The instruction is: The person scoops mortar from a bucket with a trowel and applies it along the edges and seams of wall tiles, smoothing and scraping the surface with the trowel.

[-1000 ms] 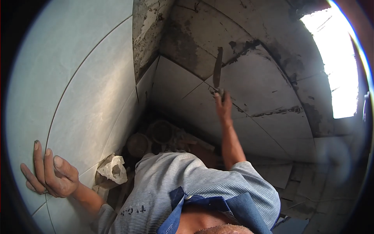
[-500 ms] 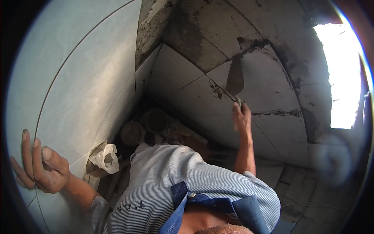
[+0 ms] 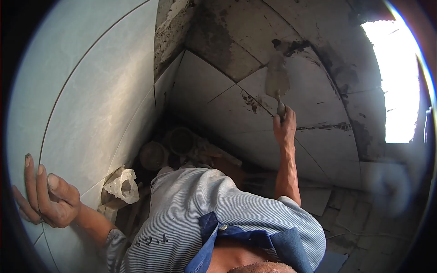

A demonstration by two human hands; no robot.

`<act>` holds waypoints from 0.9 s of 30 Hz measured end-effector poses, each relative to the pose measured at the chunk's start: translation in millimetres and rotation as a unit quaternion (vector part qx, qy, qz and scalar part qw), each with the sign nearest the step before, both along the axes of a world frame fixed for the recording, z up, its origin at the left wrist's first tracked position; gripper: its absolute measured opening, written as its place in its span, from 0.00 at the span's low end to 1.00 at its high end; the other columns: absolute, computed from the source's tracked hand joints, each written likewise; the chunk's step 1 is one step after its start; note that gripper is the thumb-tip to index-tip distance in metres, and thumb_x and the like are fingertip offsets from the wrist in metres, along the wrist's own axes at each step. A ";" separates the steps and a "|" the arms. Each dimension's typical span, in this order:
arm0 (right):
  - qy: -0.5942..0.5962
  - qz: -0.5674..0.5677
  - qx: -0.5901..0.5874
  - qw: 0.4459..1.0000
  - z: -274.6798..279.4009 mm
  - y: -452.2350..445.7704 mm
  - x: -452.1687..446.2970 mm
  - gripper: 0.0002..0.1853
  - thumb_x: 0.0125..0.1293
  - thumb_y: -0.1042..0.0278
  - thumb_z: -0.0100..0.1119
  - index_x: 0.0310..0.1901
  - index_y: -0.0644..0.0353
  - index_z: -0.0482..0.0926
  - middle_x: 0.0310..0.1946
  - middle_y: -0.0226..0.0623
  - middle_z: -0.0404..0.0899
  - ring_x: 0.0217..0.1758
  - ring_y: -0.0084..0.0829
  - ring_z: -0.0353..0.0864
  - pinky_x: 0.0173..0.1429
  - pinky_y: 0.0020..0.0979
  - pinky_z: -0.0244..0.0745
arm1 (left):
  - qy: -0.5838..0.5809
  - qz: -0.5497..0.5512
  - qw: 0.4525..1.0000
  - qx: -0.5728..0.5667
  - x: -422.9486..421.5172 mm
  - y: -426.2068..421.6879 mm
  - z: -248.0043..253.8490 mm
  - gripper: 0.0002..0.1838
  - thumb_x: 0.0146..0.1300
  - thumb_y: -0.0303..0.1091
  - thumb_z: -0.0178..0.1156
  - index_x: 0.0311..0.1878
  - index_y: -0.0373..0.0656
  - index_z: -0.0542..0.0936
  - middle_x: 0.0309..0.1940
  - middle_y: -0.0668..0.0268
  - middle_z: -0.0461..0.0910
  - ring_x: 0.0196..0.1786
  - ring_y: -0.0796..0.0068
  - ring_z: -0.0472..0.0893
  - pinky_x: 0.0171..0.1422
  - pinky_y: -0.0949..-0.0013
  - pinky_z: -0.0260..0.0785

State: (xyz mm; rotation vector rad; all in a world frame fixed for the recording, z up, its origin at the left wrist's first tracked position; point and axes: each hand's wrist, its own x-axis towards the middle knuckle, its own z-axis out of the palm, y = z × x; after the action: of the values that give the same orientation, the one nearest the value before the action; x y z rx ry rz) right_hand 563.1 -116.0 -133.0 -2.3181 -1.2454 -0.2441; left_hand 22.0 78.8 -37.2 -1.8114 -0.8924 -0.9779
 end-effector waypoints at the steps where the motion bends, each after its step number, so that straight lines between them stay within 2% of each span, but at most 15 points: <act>1: -0.016 0.008 -0.022 1.000 1.2 3.3 -2.5 0.20 0.61 0.67 0.61 0.52 0.66 0.71 0.48 0.57 0.74 0.48 0.56 0.77 0.51 0.49 0.74 | -0.002 -0.003 1.000 0.000 1.0 0.1 -0.8 0.10 0.77 0.38 0.48 0.44 0.46 0.76 0.39 0.66 0.88 0.60 0.71 0.77 0.70 0.65 0.61; 4: -0.004 -0.012 -0.069 0.998 -5.2 15.5 -10.4 0.21 0.62 0.65 0.61 0.54 0.65 0.70 0.49 0.56 0.72 0.48 0.59 0.77 0.51 0.51 0.74 | -0.007 0.019 1.000 0.011 -2.1 0.0 -3.6 0.09 0.77 0.38 0.49 0.45 0.45 0.76 0.38 0.66 0.88 0.58 0.74 0.78 0.70 0.67 0.61; 6: 0.022 -0.038 -0.096 0.994 -11.5 13.9 -12.5 0.21 0.63 0.65 0.61 0.55 0.64 0.69 0.50 0.56 0.71 0.49 0.61 0.76 0.51 0.53 0.74 | 0.007 0.016 1.000 -0.009 -8.3 0.2 -4.8 0.09 0.76 0.37 0.49 0.45 0.44 0.76 0.38 0.65 0.88 0.51 0.76 0.82 0.70 0.67 0.63; 8: 0.039 -0.079 -0.055 0.995 -26.3 8.4 -10.3 0.22 0.62 0.69 0.65 0.55 0.67 0.70 0.43 0.54 0.74 0.48 0.52 0.77 0.52 0.49 0.73 | 0.018 0.019 1.000 -0.003 -11.0 0.7 -4.7 0.09 0.76 0.36 0.49 0.45 0.44 0.76 0.38 0.64 0.88 0.47 0.77 0.83 0.70 0.67 0.63; 9: 0.037 -0.075 -0.054 0.995 -34.9 4.8 -13.6 0.22 0.62 0.69 0.65 0.55 0.67 0.70 0.43 0.54 0.74 0.48 0.52 0.77 0.52 0.49 0.73 | 0.030 0.025 0.999 0.005 -11.8 1.0 -4.2 0.08 0.76 0.36 0.49 0.45 0.43 0.76 0.37 0.64 0.88 0.44 0.78 0.84 0.70 0.68 0.64; 11: 0.222 -0.134 -0.006 0.966 -49.4 -13.7 -30.8 0.23 0.63 0.64 0.65 0.54 0.67 0.68 0.40 0.53 0.78 0.44 0.55 0.80 0.50 0.48 0.74 | 0.026 0.023 0.999 0.000 -10.6 1.6 -2.6 0.08 0.76 0.36 0.49 0.45 0.43 0.76 0.37 0.64 0.88 0.43 0.77 0.84 0.70 0.67 0.64; 13: 0.212 -0.141 0.003 0.967 -51.1 -28.0 -47.0 0.23 0.62 0.64 0.66 0.53 0.68 0.69 0.38 0.51 0.79 0.42 0.51 0.81 0.49 0.45 0.75 | 0.022 0.018 1.000 -0.006 -9.8 0.3 -3.8 0.08 0.76 0.36 0.49 0.45 0.43 0.76 0.37 0.63 0.88 0.43 0.77 0.84 0.70 0.67 0.64; 15: 0.205 -0.150 0.015 0.967 -38.3 -26.9 -55.5 0.24 0.61 0.65 0.67 0.52 0.69 0.69 0.35 0.48 0.80 0.40 0.46 0.81 0.48 0.43 0.75 | 0.000 0.004 1.000 -0.023 -9.3 0.2 -5.1 0.08 0.76 0.37 0.49 0.45 0.45 0.76 0.38 0.66 0.88 0.51 0.75 0.82 0.71 0.67 0.62; 17: 0.400 -0.112 -0.002 0.910 -7.1 -23.0 -68.8 0.24 0.59 0.63 0.68 0.50 0.70 0.69 0.35 0.45 0.79 0.35 0.38 0.80 0.45 0.39 0.77 | 0.000 0.019 1.000 -0.011 -8.7 0.3 -6.5 0.09 0.76 0.38 0.49 0.45 0.46 0.76 0.38 0.67 0.88 0.55 0.73 0.80 0.71 0.66 0.61; 18: 0.401 -0.114 0.001 0.909 -4.1 -22.3 -65.9 0.24 0.59 0.63 0.68 0.50 0.70 0.69 0.35 0.45 0.79 0.35 0.38 0.80 0.45 0.39 0.77 | -0.004 0.037 0.999 -0.001 -8.1 0.2 -7.2 0.09 0.76 0.39 0.50 0.46 0.46 0.76 0.39 0.68 0.88 0.59 0.71 0.78 0.70 0.66 0.59; 20: 0.337 -0.014 0.011 0.941 1.4 -14.9 -49.7 0.25 0.58 0.61 0.69 0.50 0.67 0.72 0.32 0.38 0.76 0.31 0.27 0.77 0.39 0.34 0.75 | -0.002 0.030 1.000 0.004 -7.1 0.8 -6.5 0.09 0.76 0.39 0.50 0.46 0.47 0.76 0.39 0.69 0.88 0.60 0.69 0.77 0.70 0.66 0.59; 22: 0.312 -0.018 -0.018 0.950 4.9 -8.5 -26.8 0.24 0.57 0.63 0.68 0.50 0.67 0.73 0.33 0.39 0.77 0.33 0.29 0.77 0.41 0.35 0.75 | -0.003 0.024 1.000 0.011 -6.7 1.9 -6.7 0.09 0.76 0.40 0.50 0.46 0.47 0.77 0.40 0.69 0.88 0.61 0.67 0.76 0.69 0.66 0.59; 24: 0.209 0.044 -0.049 0.976 7.1 -5.8 -13.5 0.24 0.57 0.64 0.66 0.53 0.67 0.73 0.34 0.40 0.79 0.35 0.32 0.78 0.43 0.36 0.75 | -0.002 0.028 1.000 0.007 -9.9 2.1 -9.5 0.09 0.76 0.39 0.50 0.46 0.48 0.77 0.41 0.69 0.88 0.61 0.65 0.77 0.66 0.67 0.60; 25: 0.162 0.037 -0.079 0.983 12.3 -3.9 -15.7 0.26 0.58 0.63 0.64 0.56 0.67 0.72 0.37 0.42 0.80 0.39 0.37 0.79 0.47 0.37 0.75 | -0.004 0.029 1.000 0.010 -10.5 2.3 -9.7 0.09 0.76 0.39 0.50 0.46 0.48 0.77 0.41 0.69 0.88 0.61 0.65 0.77 0.66 0.67 0.60; 27: 0.154 0.059 -0.112 0.980 10.3 -9.2 -9.7 0.26 0.59 0.61 0.63 0.57 0.66 0.73 0.40 0.47 0.81 0.42 0.41 0.81 0.49 0.39 0.75 | -0.011 0.029 0.999 -0.011 -11.5 0.4 -11.3 0.09 0.75 0.39 0.51 0.46 0.48 0.77 0.41 0.70 0.88 0.62 0.64 0.76 0.65 0.66 0.61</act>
State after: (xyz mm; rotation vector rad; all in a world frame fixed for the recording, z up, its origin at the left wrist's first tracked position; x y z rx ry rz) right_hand 553.5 -125.2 -122.6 -2.3411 -1.2991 0.3012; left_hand 10.6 79.2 -48.5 -1.7861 -0.9667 -0.9559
